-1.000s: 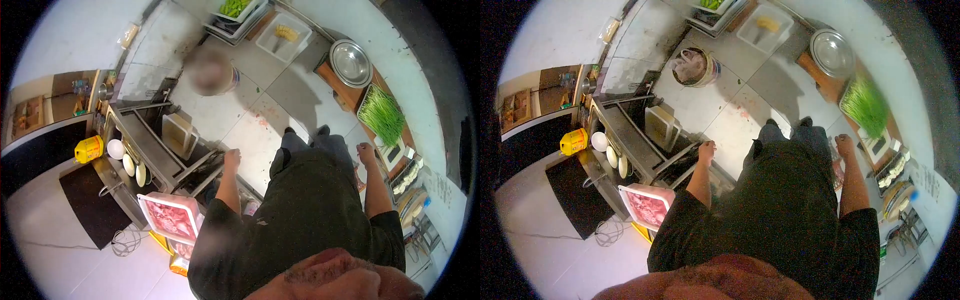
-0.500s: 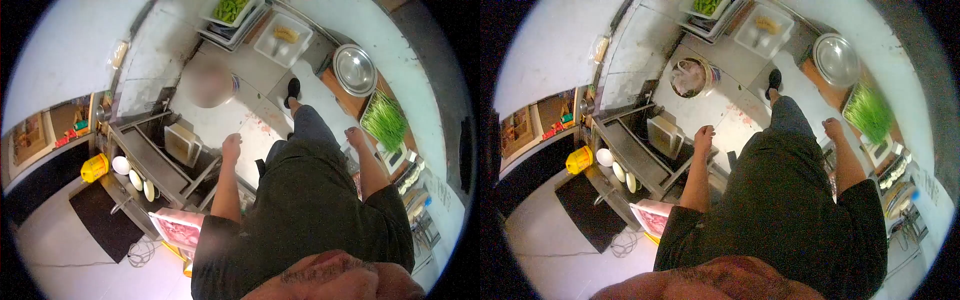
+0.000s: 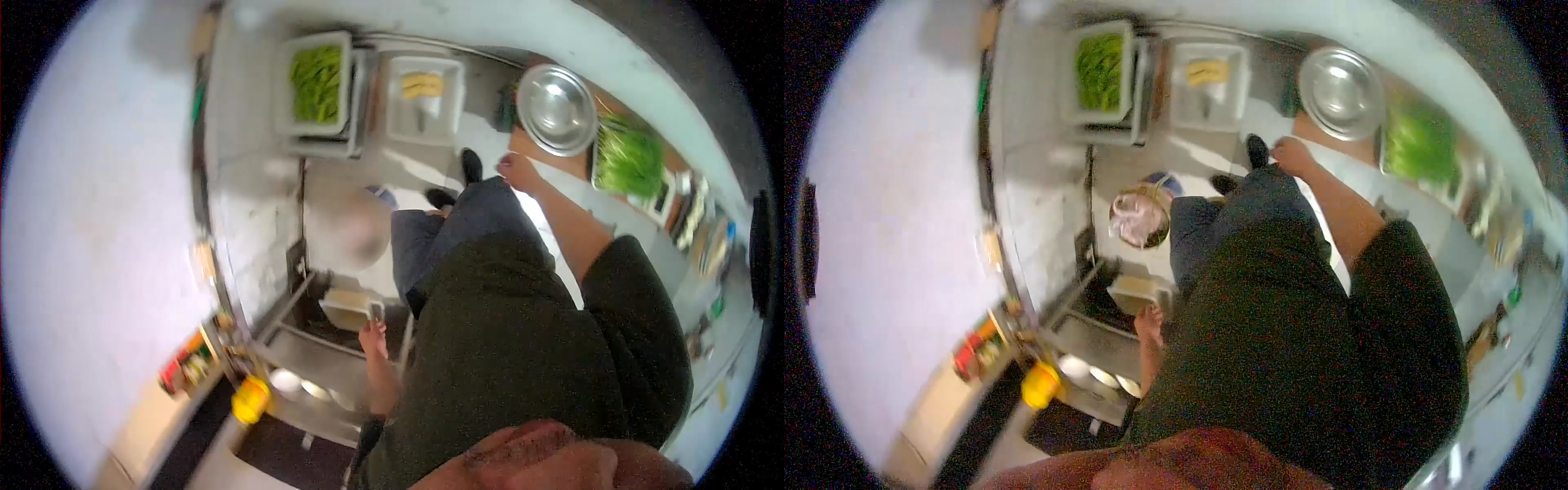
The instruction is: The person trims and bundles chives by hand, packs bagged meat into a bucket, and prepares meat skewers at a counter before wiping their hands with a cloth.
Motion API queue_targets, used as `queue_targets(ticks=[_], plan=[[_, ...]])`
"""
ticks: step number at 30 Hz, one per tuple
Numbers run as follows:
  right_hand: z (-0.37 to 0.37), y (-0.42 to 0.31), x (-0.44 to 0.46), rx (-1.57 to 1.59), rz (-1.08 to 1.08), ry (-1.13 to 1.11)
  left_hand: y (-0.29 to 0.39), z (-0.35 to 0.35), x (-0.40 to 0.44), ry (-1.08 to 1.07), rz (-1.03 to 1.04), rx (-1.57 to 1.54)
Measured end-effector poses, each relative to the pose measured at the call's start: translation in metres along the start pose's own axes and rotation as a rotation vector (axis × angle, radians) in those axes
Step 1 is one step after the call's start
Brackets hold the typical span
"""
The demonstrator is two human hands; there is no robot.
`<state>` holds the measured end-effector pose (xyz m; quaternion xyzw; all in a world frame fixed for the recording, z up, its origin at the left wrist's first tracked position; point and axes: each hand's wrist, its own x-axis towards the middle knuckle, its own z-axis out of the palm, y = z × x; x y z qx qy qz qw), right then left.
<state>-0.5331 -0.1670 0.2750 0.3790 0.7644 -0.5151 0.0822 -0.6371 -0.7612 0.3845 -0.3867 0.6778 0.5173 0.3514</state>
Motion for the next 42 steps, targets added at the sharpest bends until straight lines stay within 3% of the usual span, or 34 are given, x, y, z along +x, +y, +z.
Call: queue_targets(ticks=[1,2,4,5,9,11,13,15,16,18,20,24,25,27,28,29,35,38,42], plan=[[0.003,-0.011,0.006,0.064,0.037,0.053,0.011,-0.016,0.028,-0.081,-0.027,0.076],[0.007,-0.014,0.012,0.092,0.225,0.103,0.029,-0.022,0.047,-0.165,-0.047,0.155],[0.024,0.015,0.025,-0.144,0.08,0.155,0.058,-0.007,0.084,-0.201,0.09,0.446],[0.017,-0.007,0.013,-0.073,0.25,0.233,0.083,0.008,0.107,-0.254,0.133,0.527],[0.014,-0.039,-0.034,0.088,0.516,0.445,0.222,0.048,0.182,-0.504,-0.008,0.438],[0.03,-0.035,-0.065,0.099,0.625,0.496,0.287,0.09,0.206,-0.487,0.024,0.464],[0.041,-0.04,-0.09,0.142,0.685,0.569,0.348,0.161,0.179,-0.366,0.341,0.808],[0.053,-0.065,-0.119,0.213,0.763,0.618,0.396,0.203,0.203,-0.445,0.452,0.973],[0.062,-0.069,-0.13,0.264,0.795,0.67,0.412,0.249,0.139,-0.378,0.48,0.982],[0.087,-0.072,-0.159,0.387,0.867,0.753,0.435,0.277,0.187,-0.573,0.605,1.141],[0.123,-0.073,-0.19,0.45,0.94,0.812,0.433,0.316,0.191,-0.561,0.513,0.988],[0.164,-0.072,-0.24,0.608,1.068,0.9,0.403,0.381,0.168,-0.683,0.695,1.24],[0.18,-0.067,-0.254,0.681,1.089,0.913,0.395,0.391,0.148,-0.84,0.938,1.38],[0.214,-0.061,-0.28,0.787,1.148,0.9,0.37,0.41,0.098,-0.932,1.005,1.545],[0.222,-0.052,-0.291,0.81,1.175,0.888,0.352,0.423,0.085,-0.858,0.842,1.552],[0.228,-0.039,-0.301,0.83,1.197,0.877,0.336,0.432,0.086,-0.883,0.856,1.549],[0.257,0.045,-0.34,1.229,1.111,0.941,0.249,0.448,0.019,-0.847,0.89,1.662],[0.232,0.08,-0.361,1.314,1.057,1.014,0.207,0.45,-0.025,-0.727,0.897,1.799],[0.203,0.12,-0.399,1.321,0.968,1.124,0.172,0.47,-0.052,-0.795,0.97,1.927]])
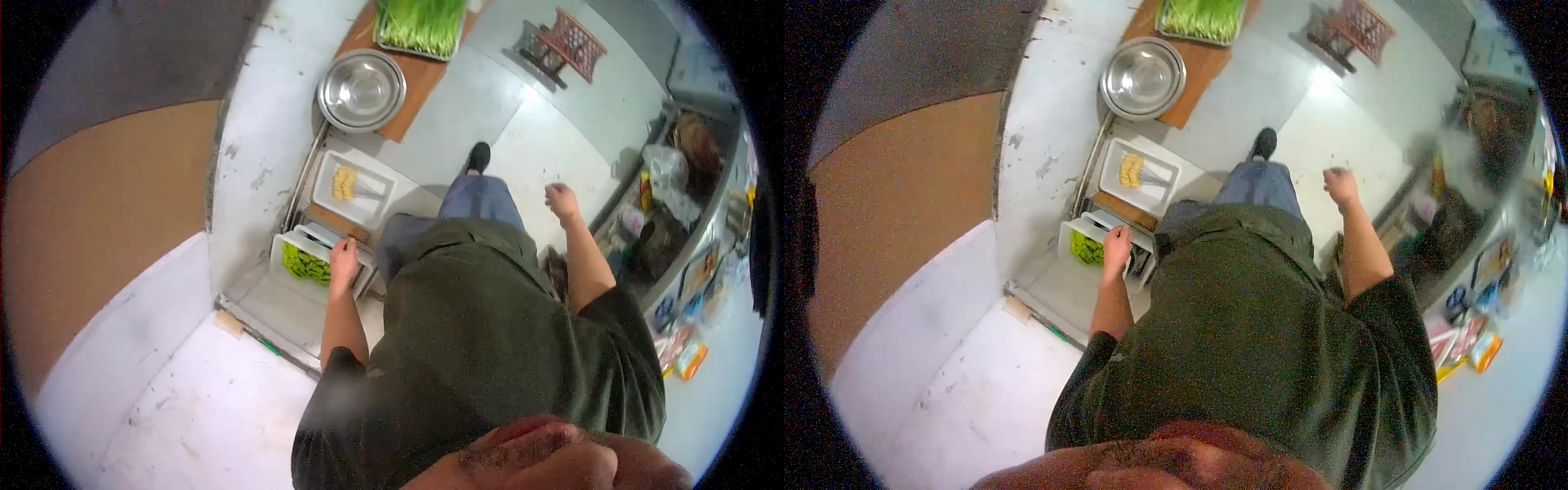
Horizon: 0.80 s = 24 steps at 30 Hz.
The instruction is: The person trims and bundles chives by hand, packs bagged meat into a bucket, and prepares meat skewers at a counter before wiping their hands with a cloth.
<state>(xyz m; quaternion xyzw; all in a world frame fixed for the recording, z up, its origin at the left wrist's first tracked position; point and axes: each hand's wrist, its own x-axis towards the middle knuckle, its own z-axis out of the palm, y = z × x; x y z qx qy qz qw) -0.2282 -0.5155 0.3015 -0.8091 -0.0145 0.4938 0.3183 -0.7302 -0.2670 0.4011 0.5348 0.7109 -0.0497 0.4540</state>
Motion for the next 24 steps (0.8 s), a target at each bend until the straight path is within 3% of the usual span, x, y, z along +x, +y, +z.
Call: queue_targets(ticks=[3,9,14,16,18,19,22,24], plan=[[-0.04,-0.026,0.022,-0.017,0.027,0.011,0.036,0.012,0.005,0.147,0.039,-0.076],[-0.096,-0.063,0.073,-0.005,0.12,0.067,0.073,0.031,0.033,0.12,0.044,0.012],[-0.109,-0.154,0.113,-0.186,-0.02,0.011,0.063,0.077,0.073,0.105,0.0,-0.03],[-0.11,-0.197,0.137,-0.289,-0.082,0.006,0.094,0.089,0.074,0.086,0.026,-0.043],[-0.106,-0.238,0.165,-0.46,-0.277,0.037,0.124,0.102,0.089,0.051,0.057,-0.044],[-0.103,-0.256,0.175,-0.546,-0.374,0.051,0.124,0.116,0.111,0.033,-0.029,-0.047],[-0.067,-0.354,0.146,-0.78,-0.53,-0.099,0.209,0.133,0.141,0.1,0.272,0.056],[-0.035,-0.402,0.124,-0.836,-0.536,-0.277,0.301,0.132,0.154,0.02,0.286,-0.14]])
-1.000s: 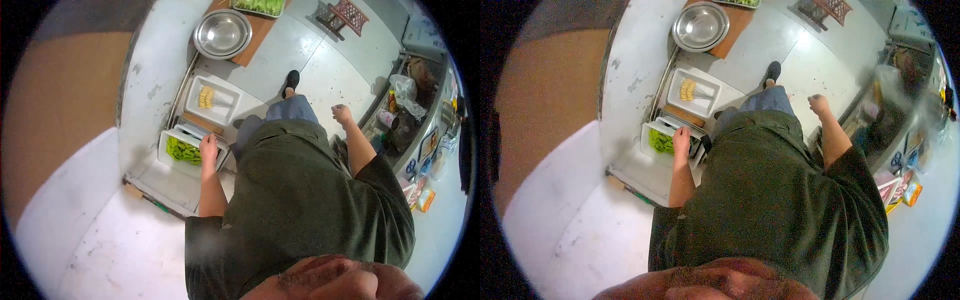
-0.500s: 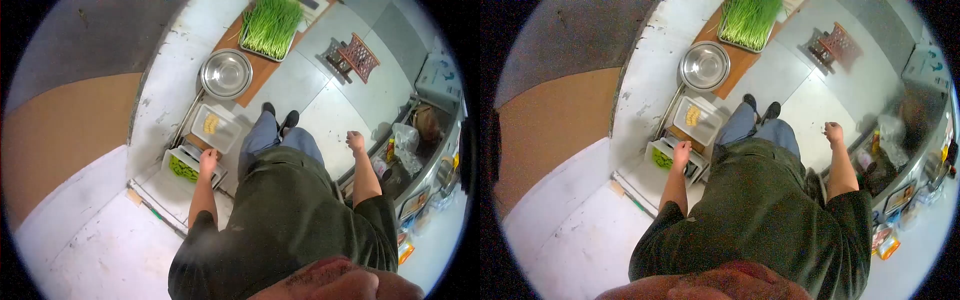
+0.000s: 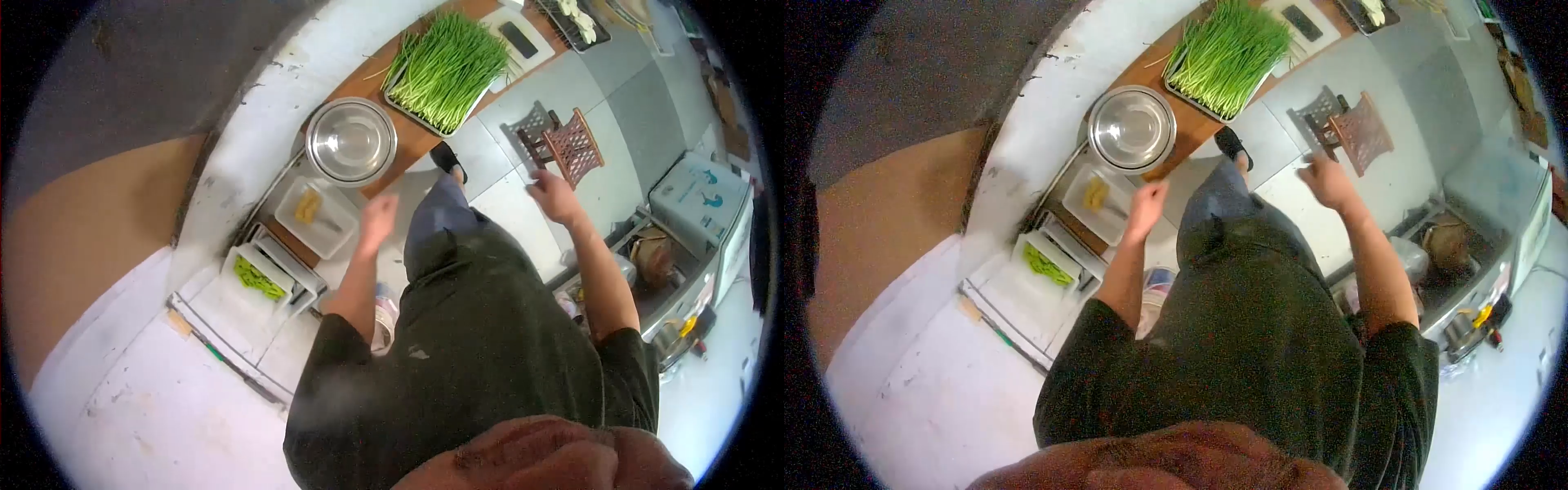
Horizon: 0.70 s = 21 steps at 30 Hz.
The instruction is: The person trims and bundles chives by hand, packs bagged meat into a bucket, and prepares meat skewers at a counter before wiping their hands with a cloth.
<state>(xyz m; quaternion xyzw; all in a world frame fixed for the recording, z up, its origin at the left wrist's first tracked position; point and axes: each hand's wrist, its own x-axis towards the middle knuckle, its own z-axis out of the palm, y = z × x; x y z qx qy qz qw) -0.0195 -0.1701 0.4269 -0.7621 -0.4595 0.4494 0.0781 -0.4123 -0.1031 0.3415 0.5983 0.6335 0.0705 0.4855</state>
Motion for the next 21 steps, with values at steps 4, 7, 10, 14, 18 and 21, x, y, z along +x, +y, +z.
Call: queue_targets(ticks=[4,7,10,14,18,21], plan=[[-0.006,-0.097,0.033,-0.173,-0.241,-0.347,0.162,0.017,0.045,-0.058,0.167,-0.322],[0.009,-0.123,0.07,-0.586,-0.512,-0.559,0.205,0.039,0.056,-0.189,0.314,-0.518],[-0.008,-0.156,0.086,-0.385,-0.642,-0.639,0.202,0.044,0.065,-0.143,0.394,-0.622],[-0.01,-0.189,0.094,-0.286,-0.538,-0.794,0.192,0.026,0.073,0.07,0.389,-0.595],[-0.026,-0.234,0.101,-0.382,-0.63,-0.898,0.167,0.027,0.066,0.17,0.126,-0.728],[-0.023,-0.223,0.128,-0.394,-0.708,-1.02,0.172,0.043,0.059,0.248,-0.153,-0.881]])
